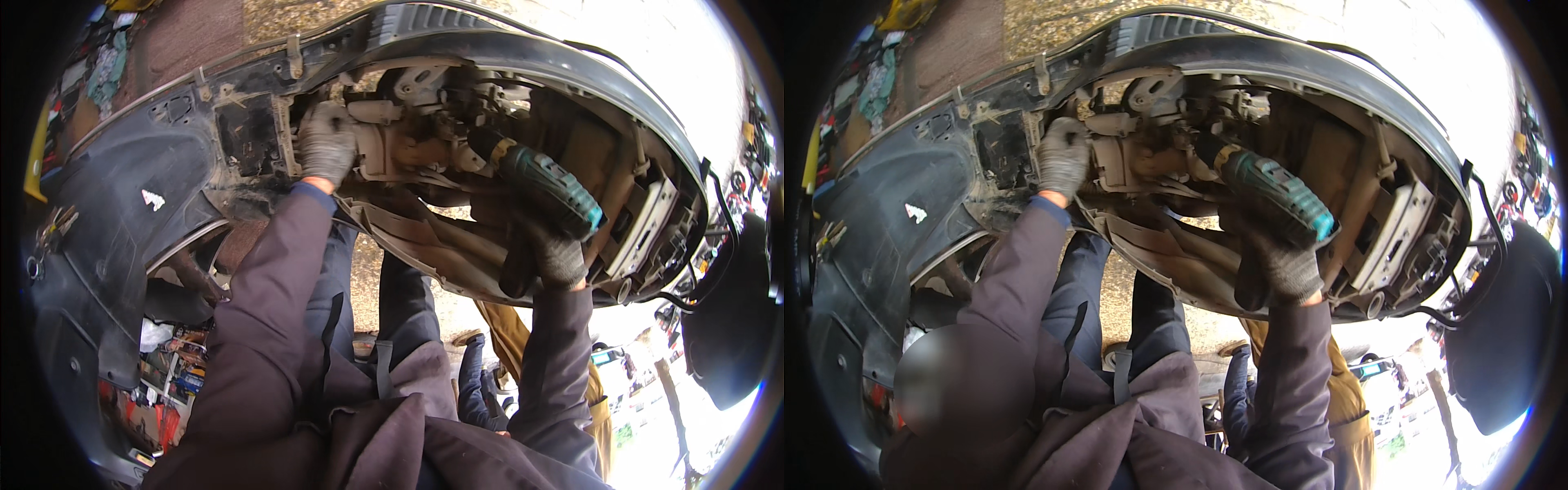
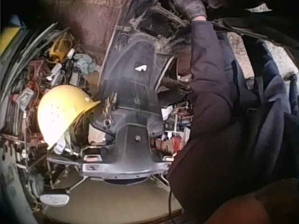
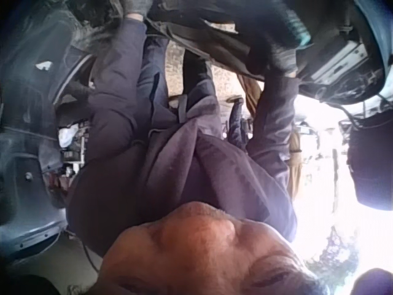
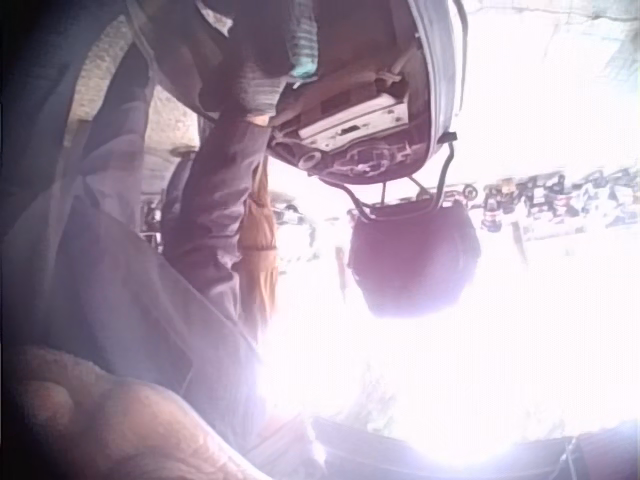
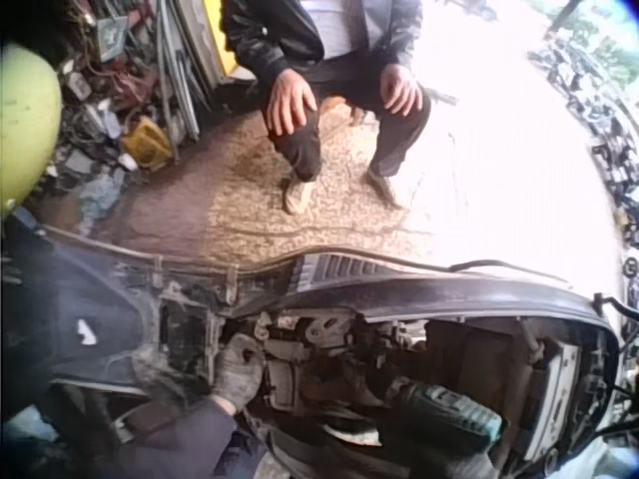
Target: The person uses a cordless drill to remove screws and detach panels from a scooter's under-seat compartment. They then move a chair aside and continue removing internal components, including a metal bracket and exhaust pipe, from the scooter's frame.
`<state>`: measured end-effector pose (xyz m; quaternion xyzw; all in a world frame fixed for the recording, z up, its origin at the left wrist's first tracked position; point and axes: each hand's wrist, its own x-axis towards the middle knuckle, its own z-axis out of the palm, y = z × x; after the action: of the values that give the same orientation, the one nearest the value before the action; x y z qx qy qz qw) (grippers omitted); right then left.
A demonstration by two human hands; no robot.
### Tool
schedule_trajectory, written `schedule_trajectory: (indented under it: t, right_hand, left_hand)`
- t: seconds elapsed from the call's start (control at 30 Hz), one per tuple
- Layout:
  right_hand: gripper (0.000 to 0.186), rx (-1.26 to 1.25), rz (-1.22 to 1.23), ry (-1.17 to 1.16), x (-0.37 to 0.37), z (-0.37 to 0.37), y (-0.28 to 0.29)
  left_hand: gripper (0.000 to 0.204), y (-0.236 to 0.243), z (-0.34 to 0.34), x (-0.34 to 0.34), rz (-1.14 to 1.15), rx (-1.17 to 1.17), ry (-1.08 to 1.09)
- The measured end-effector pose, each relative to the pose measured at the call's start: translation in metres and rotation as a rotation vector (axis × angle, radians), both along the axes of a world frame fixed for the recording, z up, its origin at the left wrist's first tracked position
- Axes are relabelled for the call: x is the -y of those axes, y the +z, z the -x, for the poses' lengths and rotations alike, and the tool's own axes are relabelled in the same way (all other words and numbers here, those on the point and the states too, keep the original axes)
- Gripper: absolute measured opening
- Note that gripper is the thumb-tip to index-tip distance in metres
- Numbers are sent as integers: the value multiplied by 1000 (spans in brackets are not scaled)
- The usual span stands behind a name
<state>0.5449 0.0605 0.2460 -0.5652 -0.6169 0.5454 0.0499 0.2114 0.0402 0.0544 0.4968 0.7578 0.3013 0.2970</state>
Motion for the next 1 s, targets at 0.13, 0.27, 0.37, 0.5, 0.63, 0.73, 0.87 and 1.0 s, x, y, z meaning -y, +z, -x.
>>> schedule_trajectory:
  t: [0.13, 0.27, 0.37, 0.5, 0.63, 0.73, 0.87, 1.0]
  right_hand:
    - [33, -93, 150, -189, 10, 26, 14]
    - [45, -279, 655, -737, 18, 71, 30]
    - [47, -334, 807, -678, 26, 100, 33]
    - [44, -278, 850, -606, 49, 128, 25]
    - [42, -304, 867, -542, 63, 145, 10]
    - [42, -245, 923, -585, 67, 149, 5]
    - [43, -240, 881, -697, 71, 149, 8]
    - [38, -273, 807, -816, 80, 146, 20]
  left_hand:
    - [10, -50, 113, 74, 414, 268, 536]
    - [14, -88, 203, 127, 531, 17, 597]
    - [17, -88, 230, 136, 578, -226, 530]
    - [18, -68, 243, 128, 627, -363, 515]
    - [21, -67, 264, 121, 698, -366, 554]
    - [25, -69, 275, 119, 708, -420, 560]
    - [33, -51, 225, 96, 451, -53, 566]
    - [44, -9, 116, 35, 37, -37, -177]
